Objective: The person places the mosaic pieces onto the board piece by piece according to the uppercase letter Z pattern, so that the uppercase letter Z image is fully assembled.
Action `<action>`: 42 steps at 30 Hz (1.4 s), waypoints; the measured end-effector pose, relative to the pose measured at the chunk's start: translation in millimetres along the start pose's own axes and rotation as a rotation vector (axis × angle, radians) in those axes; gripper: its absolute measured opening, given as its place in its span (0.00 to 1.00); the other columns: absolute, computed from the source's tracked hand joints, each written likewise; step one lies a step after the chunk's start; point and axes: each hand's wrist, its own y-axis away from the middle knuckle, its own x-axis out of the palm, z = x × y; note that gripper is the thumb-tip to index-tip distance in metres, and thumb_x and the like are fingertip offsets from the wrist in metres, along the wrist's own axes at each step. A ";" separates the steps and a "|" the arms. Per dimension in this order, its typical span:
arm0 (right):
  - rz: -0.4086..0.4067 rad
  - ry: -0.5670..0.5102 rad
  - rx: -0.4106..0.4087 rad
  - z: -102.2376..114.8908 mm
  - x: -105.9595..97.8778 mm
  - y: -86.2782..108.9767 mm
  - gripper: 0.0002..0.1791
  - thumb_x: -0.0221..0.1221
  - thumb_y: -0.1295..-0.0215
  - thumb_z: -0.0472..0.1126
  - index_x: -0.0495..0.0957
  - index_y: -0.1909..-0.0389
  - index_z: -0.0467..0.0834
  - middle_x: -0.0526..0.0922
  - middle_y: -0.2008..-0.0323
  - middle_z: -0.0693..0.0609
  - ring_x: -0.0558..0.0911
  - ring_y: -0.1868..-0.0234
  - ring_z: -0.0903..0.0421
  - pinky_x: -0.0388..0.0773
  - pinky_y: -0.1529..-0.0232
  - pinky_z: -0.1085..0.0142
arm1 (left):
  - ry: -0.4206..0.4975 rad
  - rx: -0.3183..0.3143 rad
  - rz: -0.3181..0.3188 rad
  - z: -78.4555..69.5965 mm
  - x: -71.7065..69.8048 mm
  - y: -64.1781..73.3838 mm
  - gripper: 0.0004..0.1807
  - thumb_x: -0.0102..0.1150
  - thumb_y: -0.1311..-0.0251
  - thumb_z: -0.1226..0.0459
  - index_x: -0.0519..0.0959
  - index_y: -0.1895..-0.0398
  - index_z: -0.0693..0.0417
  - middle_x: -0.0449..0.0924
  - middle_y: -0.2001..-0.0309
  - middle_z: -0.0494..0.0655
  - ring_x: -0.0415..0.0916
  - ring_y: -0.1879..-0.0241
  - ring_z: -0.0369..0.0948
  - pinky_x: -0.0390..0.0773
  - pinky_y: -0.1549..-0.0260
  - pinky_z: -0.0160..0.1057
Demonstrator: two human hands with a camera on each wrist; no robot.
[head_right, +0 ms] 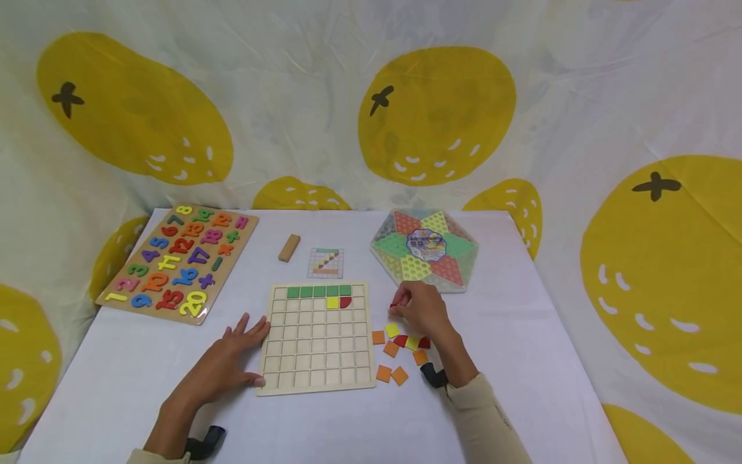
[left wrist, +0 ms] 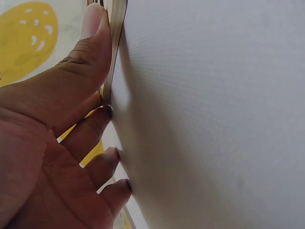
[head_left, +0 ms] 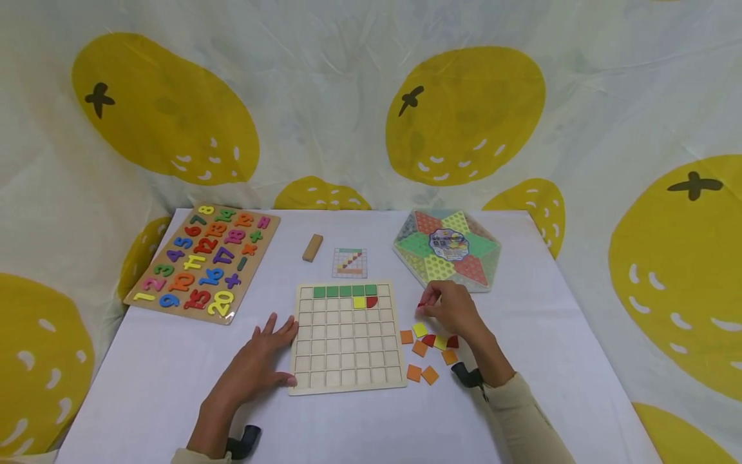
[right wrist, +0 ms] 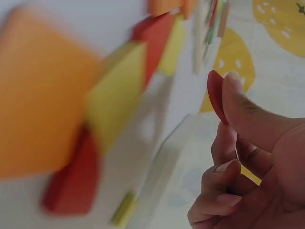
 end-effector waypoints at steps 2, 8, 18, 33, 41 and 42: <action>0.003 -0.022 -0.039 7.2 1.4 -2.5 0.11 0.79 0.42 0.42 0.84 0.70 0.50 0.82 0.73 0.54 0.77 0.66 0.54 0.71 0.64 0.63 | 0.001 -0.001 0.001 0.4 0.4 -0.3 0.62 0.89 0.62 0.53 0.66 0.20 0.50 0.61 0.19 0.48 0.44 0.14 0.61 0.50 0.21 0.67; 0.055 -0.050 -0.098 32.6 11.8 -8.0 0.09 0.77 0.39 0.43 0.84 0.71 0.53 0.82 0.72 0.56 0.73 0.69 0.54 0.69 0.65 0.64 | 0.010 -0.007 0.003 0.6 0.5 -0.8 0.61 0.89 0.62 0.54 0.67 0.20 0.50 0.61 0.19 0.48 0.43 0.14 0.60 0.50 0.21 0.66; 0.132 -0.074 -0.170 69.9 42.9 -17.5 0.09 0.77 0.39 0.40 0.85 0.70 0.52 0.82 0.73 0.58 0.77 0.68 0.57 0.72 0.63 0.63 | 0.015 -0.010 0.002 -1.9 -1.7 0.1 0.61 0.89 0.62 0.54 0.67 0.20 0.51 0.61 0.19 0.48 0.44 0.14 0.60 0.50 0.21 0.66; 0.155 0.090 -0.265 86.2 74.8 -30.4 0.11 0.77 0.39 0.43 0.83 0.74 0.53 0.79 0.77 0.60 0.76 0.73 0.60 0.70 0.72 0.66 | 0.005 -0.012 -0.007 -4.0 -1.9 1.3 0.60 0.89 0.61 0.54 0.67 0.20 0.50 0.62 0.19 0.48 0.45 0.15 0.61 0.51 0.21 0.67; 0.181 0.090 -0.284 86.2 71.4 -29.3 0.10 0.77 0.39 0.41 0.85 0.74 0.53 0.81 0.74 0.61 0.78 0.70 0.61 0.74 0.68 0.65 | 0.003 -0.009 -0.006 -4.7 -1.5 0.8 0.61 0.89 0.62 0.55 0.67 0.20 0.51 0.61 0.19 0.48 0.44 0.15 0.61 0.51 0.21 0.67; 0.194 0.073 -0.283 85.9 69.5 -29.1 0.09 0.77 0.40 0.40 0.86 0.73 0.53 0.82 0.73 0.61 0.79 0.68 0.60 0.75 0.67 0.64 | 0.003 -0.010 -0.006 -4.9 -1.5 0.7 0.61 0.89 0.62 0.54 0.67 0.20 0.51 0.61 0.19 0.48 0.44 0.15 0.61 0.51 0.21 0.67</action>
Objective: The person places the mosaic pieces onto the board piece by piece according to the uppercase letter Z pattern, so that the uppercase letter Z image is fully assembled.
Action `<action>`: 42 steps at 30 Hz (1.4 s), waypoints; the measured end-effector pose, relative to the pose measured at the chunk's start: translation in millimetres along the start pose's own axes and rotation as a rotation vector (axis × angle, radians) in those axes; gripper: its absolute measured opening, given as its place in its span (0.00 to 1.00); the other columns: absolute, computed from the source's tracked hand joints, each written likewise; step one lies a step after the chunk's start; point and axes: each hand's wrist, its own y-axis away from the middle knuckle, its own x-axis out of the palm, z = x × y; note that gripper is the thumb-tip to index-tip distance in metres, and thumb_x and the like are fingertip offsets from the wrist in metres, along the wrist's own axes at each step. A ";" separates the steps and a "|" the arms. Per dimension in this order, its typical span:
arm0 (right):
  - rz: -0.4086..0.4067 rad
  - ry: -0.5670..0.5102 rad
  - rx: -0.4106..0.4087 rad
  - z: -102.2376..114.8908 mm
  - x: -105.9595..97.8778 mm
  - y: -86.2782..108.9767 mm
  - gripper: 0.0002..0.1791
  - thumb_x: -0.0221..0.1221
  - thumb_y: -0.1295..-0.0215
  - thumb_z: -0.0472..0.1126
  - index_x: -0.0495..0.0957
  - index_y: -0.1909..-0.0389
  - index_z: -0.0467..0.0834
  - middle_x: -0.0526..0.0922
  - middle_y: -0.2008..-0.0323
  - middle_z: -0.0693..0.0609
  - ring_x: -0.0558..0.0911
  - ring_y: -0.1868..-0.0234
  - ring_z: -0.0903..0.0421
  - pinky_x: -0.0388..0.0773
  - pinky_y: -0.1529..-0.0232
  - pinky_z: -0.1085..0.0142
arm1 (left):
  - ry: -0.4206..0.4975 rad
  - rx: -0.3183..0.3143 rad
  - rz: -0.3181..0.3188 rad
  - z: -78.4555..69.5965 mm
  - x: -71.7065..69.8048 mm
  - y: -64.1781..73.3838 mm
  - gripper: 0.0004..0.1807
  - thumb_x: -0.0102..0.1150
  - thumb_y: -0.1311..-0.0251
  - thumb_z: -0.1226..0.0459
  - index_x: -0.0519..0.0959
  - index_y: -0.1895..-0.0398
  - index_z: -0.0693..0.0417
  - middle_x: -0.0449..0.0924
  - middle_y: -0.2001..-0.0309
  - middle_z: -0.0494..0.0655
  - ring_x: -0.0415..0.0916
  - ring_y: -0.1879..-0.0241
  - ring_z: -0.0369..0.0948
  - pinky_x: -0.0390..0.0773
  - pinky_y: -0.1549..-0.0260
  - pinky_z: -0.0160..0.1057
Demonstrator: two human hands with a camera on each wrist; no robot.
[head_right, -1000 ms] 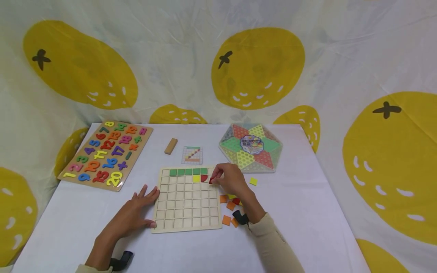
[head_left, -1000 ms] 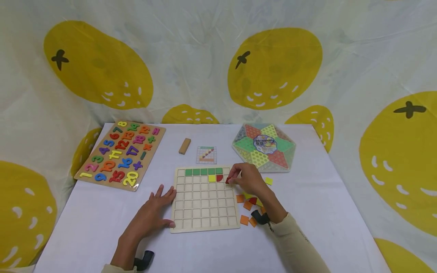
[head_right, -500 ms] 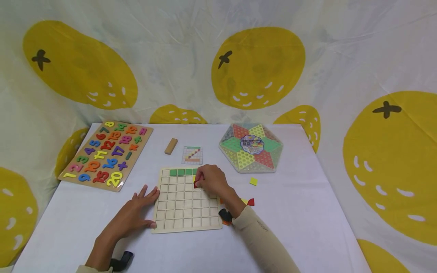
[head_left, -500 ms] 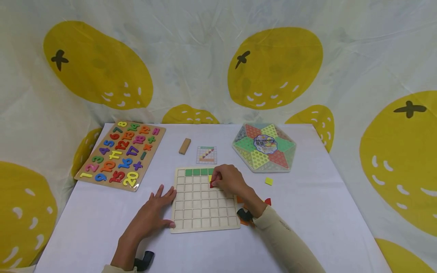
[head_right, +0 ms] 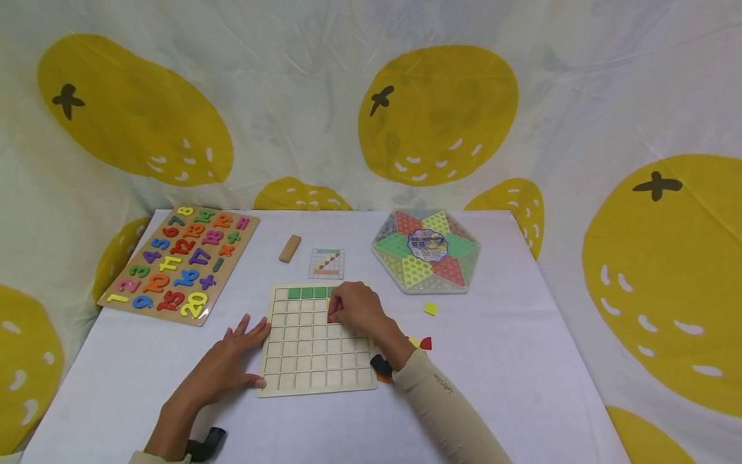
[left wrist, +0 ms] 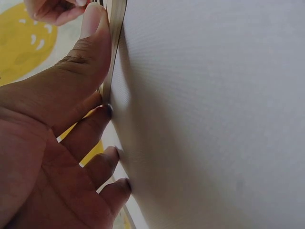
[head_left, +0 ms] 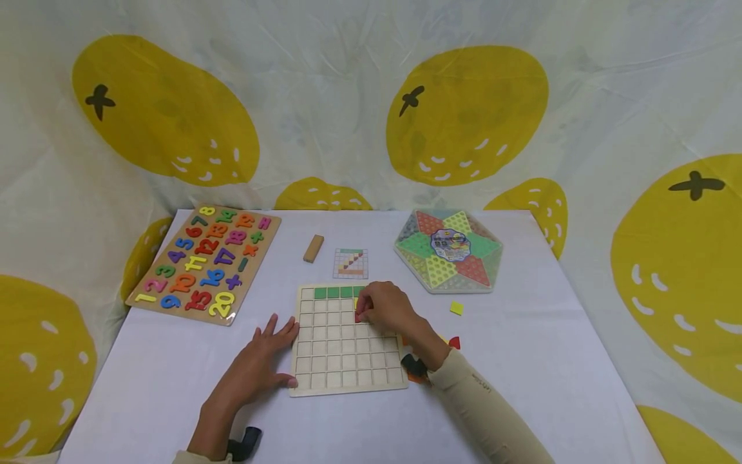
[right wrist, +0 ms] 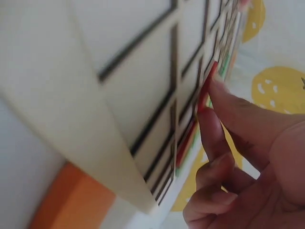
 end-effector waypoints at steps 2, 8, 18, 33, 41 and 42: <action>0.011 -0.032 -0.005 -1.8 -4.5 1.8 0.08 0.77 0.40 0.39 0.87 0.71 0.53 0.83 0.71 0.61 0.80 0.67 0.60 0.77 0.65 0.63 | -0.001 0.001 0.000 -0.1 0.0 -0.1 0.61 0.89 0.62 0.54 0.67 0.20 0.51 0.61 0.19 0.48 0.44 0.15 0.61 0.51 0.21 0.67; -0.011 -0.104 0.006 -12.1 -25.7 13.5 0.05 0.76 0.37 0.41 0.89 0.67 0.52 0.85 0.69 0.61 0.79 0.64 0.59 0.77 0.61 0.63 | 0.002 -0.003 0.004 1.2 -0.1 0.1 0.61 0.89 0.62 0.54 0.67 0.20 0.50 0.61 0.19 0.48 0.44 0.14 0.60 0.50 0.21 0.66; -0.041 -0.079 0.094 -39.2 -56.0 47.5 0.05 0.76 0.37 0.40 0.89 0.63 0.51 0.87 0.66 0.59 0.75 0.66 0.56 0.74 0.62 0.63 | 0.013 -0.011 0.017 2.7 0.4 -0.7 0.61 0.89 0.62 0.54 0.66 0.20 0.50 0.60 0.18 0.47 0.43 0.14 0.60 0.50 0.21 0.67; 0.020 -0.072 0.181 -81.7 -49.3 86.3 0.14 0.81 0.47 0.39 0.88 0.61 0.50 0.86 0.65 0.54 0.76 0.67 0.57 0.75 0.67 0.66 | 0.002 0.001 0.013 2.6 -0.5 0.7 0.62 0.89 0.61 0.53 0.65 0.19 0.50 0.60 0.18 0.47 0.43 0.14 0.61 0.50 0.21 0.67; 0.025 -0.045 0.194 -81.0 -46.1 83.9 0.13 0.81 0.47 0.38 0.83 0.71 0.51 0.82 0.71 0.56 0.76 0.69 0.56 0.75 0.65 0.63 | 0.010 0.004 0.005 2.0 -1.6 1.6 0.62 0.89 0.61 0.53 0.66 0.19 0.50 0.60 0.18 0.47 0.43 0.14 0.60 0.50 0.20 0.66; 0.026 -0.044 0.197 -79.7 -46.8 83.2 0.13 0.81 0.46 0.38 0.83 0.73 0.51 0.82 0.72 0.56 0.76 0.69 0.56 0.74 0.65 0.63 | 0.011 0.004 0.006 1.9 -1.7 1.7 0.62 0.89 0.61 0.53 0.66 0.19 0.50 0.60 0.18 0.47 0.43 0.14 0.60 0.49 0.20 0.66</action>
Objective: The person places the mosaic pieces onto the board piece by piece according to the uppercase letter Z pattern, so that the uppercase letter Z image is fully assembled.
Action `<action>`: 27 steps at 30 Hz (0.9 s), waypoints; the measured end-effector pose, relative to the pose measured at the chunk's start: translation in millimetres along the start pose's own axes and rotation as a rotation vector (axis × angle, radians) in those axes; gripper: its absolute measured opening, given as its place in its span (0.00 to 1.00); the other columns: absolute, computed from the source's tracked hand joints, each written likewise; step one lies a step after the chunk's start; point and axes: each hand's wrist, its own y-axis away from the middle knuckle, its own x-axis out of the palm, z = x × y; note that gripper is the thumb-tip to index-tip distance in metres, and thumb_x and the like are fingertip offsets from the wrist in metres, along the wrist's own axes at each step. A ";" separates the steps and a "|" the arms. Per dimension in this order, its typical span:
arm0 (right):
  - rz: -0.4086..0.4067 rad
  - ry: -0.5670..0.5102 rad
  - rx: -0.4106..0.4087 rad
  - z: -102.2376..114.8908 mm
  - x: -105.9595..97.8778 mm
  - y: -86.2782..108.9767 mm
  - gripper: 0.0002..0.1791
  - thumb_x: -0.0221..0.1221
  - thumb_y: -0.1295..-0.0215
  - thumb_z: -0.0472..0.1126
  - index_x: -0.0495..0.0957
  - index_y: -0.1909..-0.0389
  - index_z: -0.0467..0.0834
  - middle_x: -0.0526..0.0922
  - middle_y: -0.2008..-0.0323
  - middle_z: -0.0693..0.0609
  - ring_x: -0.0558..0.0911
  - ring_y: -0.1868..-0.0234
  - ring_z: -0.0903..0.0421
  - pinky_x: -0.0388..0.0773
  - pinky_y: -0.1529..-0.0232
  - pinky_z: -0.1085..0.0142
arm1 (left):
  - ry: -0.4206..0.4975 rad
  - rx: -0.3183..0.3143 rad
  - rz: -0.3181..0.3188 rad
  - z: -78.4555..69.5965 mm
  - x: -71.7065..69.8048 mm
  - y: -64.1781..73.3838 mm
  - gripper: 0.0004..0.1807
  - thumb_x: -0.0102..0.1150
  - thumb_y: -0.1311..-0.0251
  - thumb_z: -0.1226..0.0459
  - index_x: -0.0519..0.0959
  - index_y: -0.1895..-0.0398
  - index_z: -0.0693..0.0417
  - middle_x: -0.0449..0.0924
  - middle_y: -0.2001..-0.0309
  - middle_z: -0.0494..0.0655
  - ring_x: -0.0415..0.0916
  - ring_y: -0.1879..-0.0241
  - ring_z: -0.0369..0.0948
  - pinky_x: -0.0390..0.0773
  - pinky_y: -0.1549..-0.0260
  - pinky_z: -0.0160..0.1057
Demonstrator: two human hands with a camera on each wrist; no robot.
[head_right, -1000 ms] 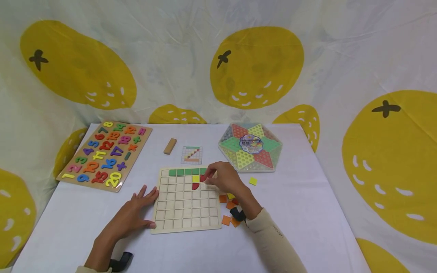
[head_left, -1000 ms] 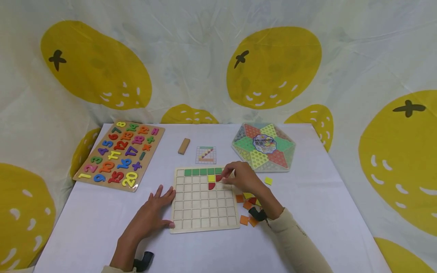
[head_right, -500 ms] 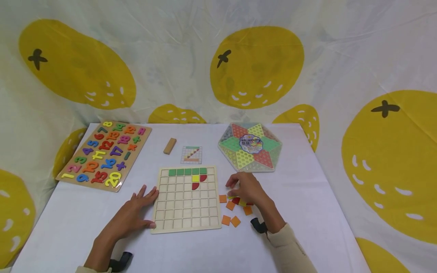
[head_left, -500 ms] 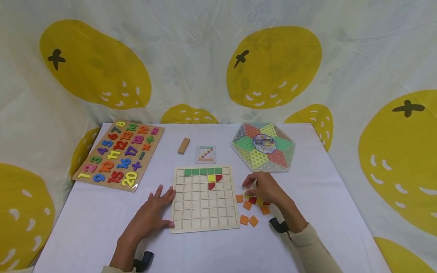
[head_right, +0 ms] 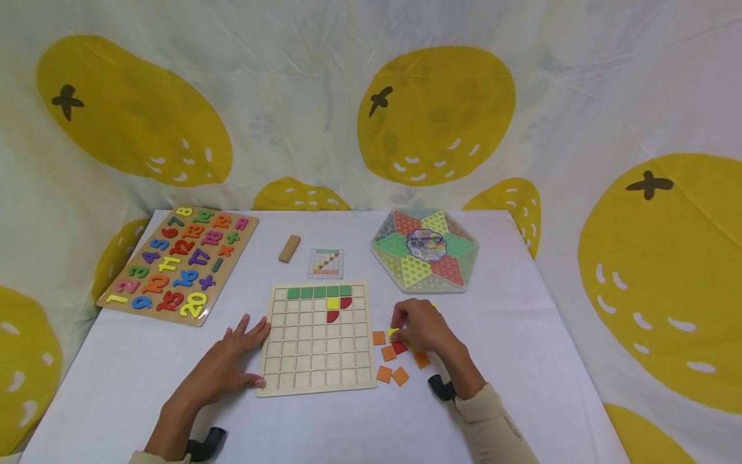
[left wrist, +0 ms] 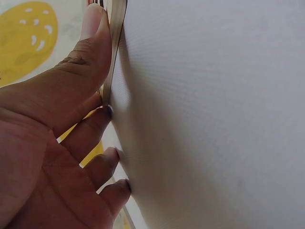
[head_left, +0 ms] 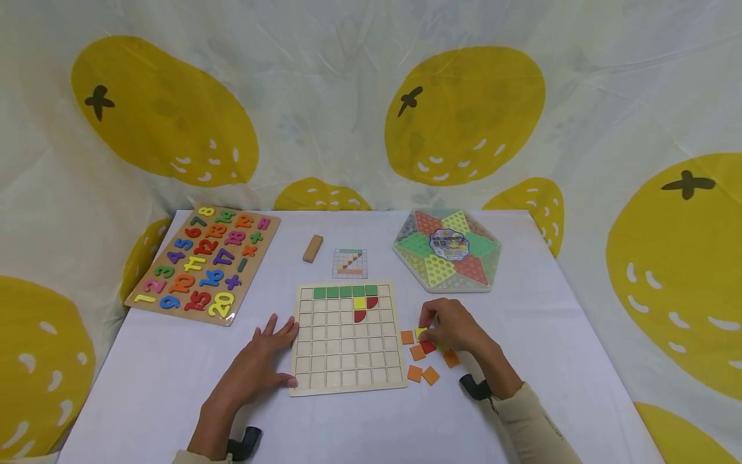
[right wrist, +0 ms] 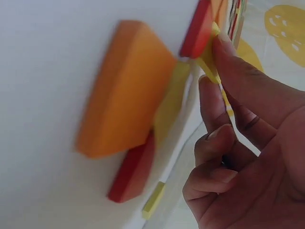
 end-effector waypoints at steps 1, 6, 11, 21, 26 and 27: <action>0.001 -0.003 0.000 1.2 -0.6 -0.3 0.13 0.80 0.46 0.37 0.82 0.74 0.51 0.82 0.73 0.57 0.76 0.70 0.56 0.74 0.66 0.63 | 0.001 0.001 0.000 0.0 0.3 -0.2 0.61 0.89 0.61 0.53 0.66 0.19 0.50 0.60 0.18 0.47 0.43 0.14 0.60 0.50 0.20 0.66; -0.023 -0.048 -0.076 9.6 -3.4 -0.6 0.09 0.76 0.40 0.36 0.85 0.68 0.51 0.81 0.74 0.57 0.75 0.72 0.56 0.73 0.69 0.66 | -0.001 -0.002 0.002 -1.2 0.4 -0.4 0.61 0.89 0.61 0.54 0.66 0.20 0.50 0.60 0.19 0.48 0.43 0.14 0.60 0.50 0.21 0.66; -0.045 -0.081 -0.192 23.2 -0.8 -2.5 0.07 0.71 0.33 0.36 0.86 0.62 0.52 0.80 0.73 0.57 0.72 0.74 0.58 0.71 0.70 0.69 | -0.005 -0.004 -0.003 -1.8 0.9 0.0 0.61 0.89 0.61 0.54 0.66 0.20 0.51 0.61 0.19 0.48 0.44 0.14 0.60 0.50 0.20 0.66; -0.114 -0.077 -0.184 65.9 23.0 -20.4 0.09 0.75 0.35 0.42 0.82 0.66 0.54 0.82 0.74 0.62 0.74 0.75 0.60 0.69 0.73 0.68 | -0.004 -0.012 0.000 -0.9 2.1 -0.2 0.61 0.89 0.61 0.54 0.66 0.20 0.50 0.60 0.19 0.47 0.43 0.14 0.59 0.50 0.20 0.66; -0.133 -0.089 -0.165 83.6 39.2 -34.4 0.11 0.77 0.39 0.43 0.82 0.69 0.53 0.81 0.76 0.61 0.77 0.73 0.61 0.71 0.70 0.66 | -0.003 -0.011 -0.005 -0.6 1.7 -0.3 0.61 0.89 0.62 0.54 0.66 0.20 0.50 0.61 0.19 0.47 0.43 0.14 0.60 0.50 0.21 0.66; -0.130 -0.090 -0.162 86.5 42.2 -37.3 0.11 0.77 0.39 0.43 0.82 0.69 0.53 0.81 0.76 0.61 0.78 0.73 0.61 0.71 0.70 0.65 | -0.001 -0.012 -0.005 -0.8 1.7 -0.1 0.61 0.89 0.62 0.54 0.66 0.20 0.50 0.61 0.19 0.47 0.43 0.14 0.60 0.50 0.20 0.66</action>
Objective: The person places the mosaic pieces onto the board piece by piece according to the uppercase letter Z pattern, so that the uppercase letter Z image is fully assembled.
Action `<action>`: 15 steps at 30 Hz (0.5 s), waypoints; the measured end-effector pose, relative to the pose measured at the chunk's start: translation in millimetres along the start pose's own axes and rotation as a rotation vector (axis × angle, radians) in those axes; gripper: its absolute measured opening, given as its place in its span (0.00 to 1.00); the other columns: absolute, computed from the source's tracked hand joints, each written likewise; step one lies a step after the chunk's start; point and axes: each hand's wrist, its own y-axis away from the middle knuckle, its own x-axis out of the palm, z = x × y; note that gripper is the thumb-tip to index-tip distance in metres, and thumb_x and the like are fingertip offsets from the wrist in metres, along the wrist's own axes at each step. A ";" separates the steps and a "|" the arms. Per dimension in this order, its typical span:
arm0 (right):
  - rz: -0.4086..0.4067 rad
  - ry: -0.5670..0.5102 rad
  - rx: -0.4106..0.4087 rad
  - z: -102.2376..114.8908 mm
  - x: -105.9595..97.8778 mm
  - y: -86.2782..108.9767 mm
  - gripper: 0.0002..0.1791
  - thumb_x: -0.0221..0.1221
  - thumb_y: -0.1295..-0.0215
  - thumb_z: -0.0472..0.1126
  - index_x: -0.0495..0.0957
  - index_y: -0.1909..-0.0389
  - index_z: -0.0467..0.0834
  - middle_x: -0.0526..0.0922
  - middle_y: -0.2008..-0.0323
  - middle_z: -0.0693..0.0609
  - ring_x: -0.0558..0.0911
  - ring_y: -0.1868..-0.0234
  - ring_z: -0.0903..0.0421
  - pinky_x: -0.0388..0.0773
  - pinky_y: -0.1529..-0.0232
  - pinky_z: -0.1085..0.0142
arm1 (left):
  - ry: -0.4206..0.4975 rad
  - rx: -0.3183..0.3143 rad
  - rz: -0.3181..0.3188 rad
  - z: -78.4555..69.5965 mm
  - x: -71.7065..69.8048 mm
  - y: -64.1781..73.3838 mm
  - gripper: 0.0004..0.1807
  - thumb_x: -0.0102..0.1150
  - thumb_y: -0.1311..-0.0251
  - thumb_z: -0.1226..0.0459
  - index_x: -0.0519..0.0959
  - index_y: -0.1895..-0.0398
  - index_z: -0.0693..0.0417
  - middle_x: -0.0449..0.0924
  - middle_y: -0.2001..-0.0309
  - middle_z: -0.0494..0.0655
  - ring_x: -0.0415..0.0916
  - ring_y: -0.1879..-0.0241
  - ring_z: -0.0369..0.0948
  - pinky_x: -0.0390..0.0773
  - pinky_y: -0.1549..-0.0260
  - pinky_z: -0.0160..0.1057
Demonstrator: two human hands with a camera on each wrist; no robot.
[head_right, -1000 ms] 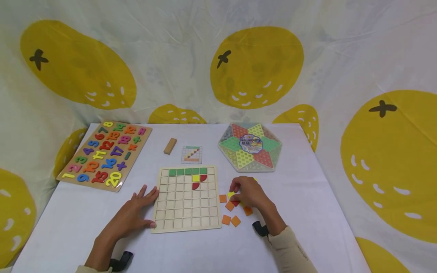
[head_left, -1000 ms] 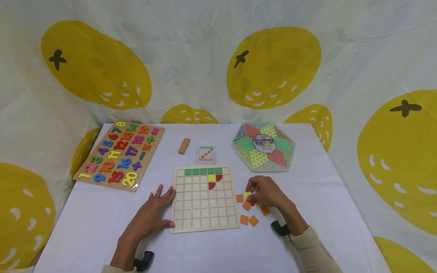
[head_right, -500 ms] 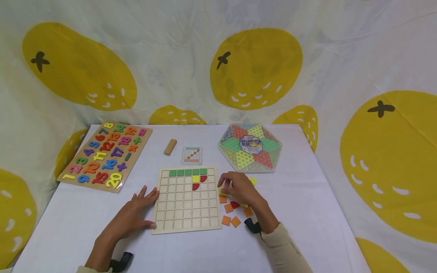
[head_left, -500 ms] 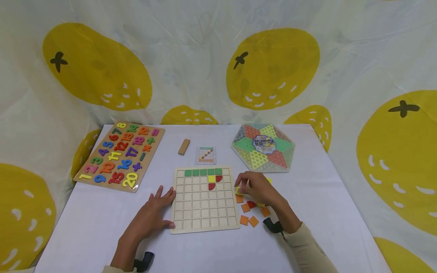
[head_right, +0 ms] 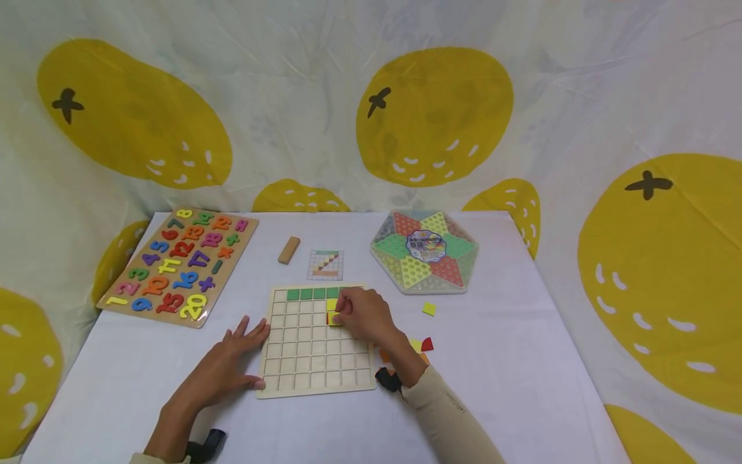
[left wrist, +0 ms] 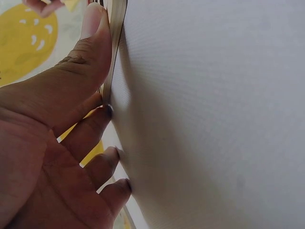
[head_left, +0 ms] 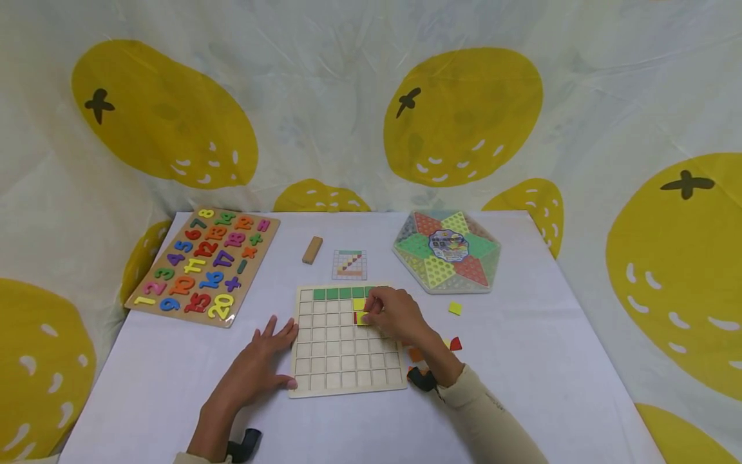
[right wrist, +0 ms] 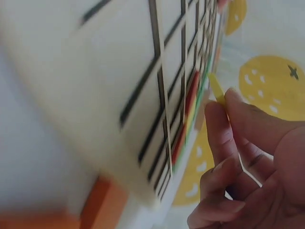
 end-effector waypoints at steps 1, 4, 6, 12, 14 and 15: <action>0.005 0.003 0.006 1.9 3.5 -2.8 0.11 0.77 0.39 0.44 0.82 0.70 0.53 0.81 0.76 0.61 0.78 0.74 0.61 0.71 0.70 0.65 | 0.001 0.000 0.001 0.0 0.1 0.1 0.61 0.89 0.61 0.54 0.66 0.20 0.50 0.61 0.19 0.47 0.43 0.14 0.60 0.50 0.21 0.66; 0.019 0.022 0.014 7.0 12.6 -10.5 0.11 0.77 0.38 0.44 0.82 0.70 0.53 0.80 0.77 0.60 0.77 0.75 0.60 0.71 0.72 0.66 | 0.003 -0.002 0.000 -0.1 0.8 0.4 0.61 0.89 0.61 0.54 0.66 0.20 0.49 0.61 0.19 0.47 0.43 0.14 0.60 0.50 0.20 0.66; 0.028 0.047 0.023 9.9 17.2 -15.1 0.11 0.76 0.38 0.44 0.81 0.70 0.53 0.80 0.77 0.60 0.77 0.75 0.61 0.71 0.72 0.66 | 0.002 -0.002 -0.003 0.1 1.0 0.5 0.61 0.89 0.61 0.54 0.66 0.20 0.49 0.61 0.19 0.47 0.43 0.14 0.59 0.50 0.20 0.66; 0.038 0.117 0.026 15.2 28.1 -24.8 0.12 0.76 0.38 0.45 0.80 0.71 0.53 0.79 0.77 0.60 0.76 0.74 0.61 0.70 0.74 0.66 | -0.003 -0.001 -0.001 0.0 0.0 0.7 0.61 0.89 0.61 0.55 0.66 0.20 0.49 0.61 0.19 0.46 0.43 0.14 0.59 0.50 0.20 0.65; 0.037 0.132 0.025 16.7 30.1 -26.4 0.12 0.76 0.38 0.45 0.81 0.72 0.52 0.79 0.78 0.60 0.76 0.75 0.61 0.70 0.74 0.66 | -0.004 0.001 0.000 0.4 -0.3 0.4 0.61 0.89 0.60 0.55 0.66 0.20 0.49 0.60 0.19 0.46 0.43 0.14 0.59 0.49 0.20 0.65; 0.040 0.139 0.027 17.2 30.9 -27.0 0.12 0.76 0.37 0.45 0.81 0.71 0.53 0.78 0.78 0.60 0.76 0.75 0.61 0.69 0.74 0.66 | -0.005 0.001 0.000 0.8 -0.1 0.2 0.61 0.89 0.60 0.55 0.66 0.20 0.49 0.60 0.19 0.46 0.43 0.14 0.59 0.49 0.20 0.65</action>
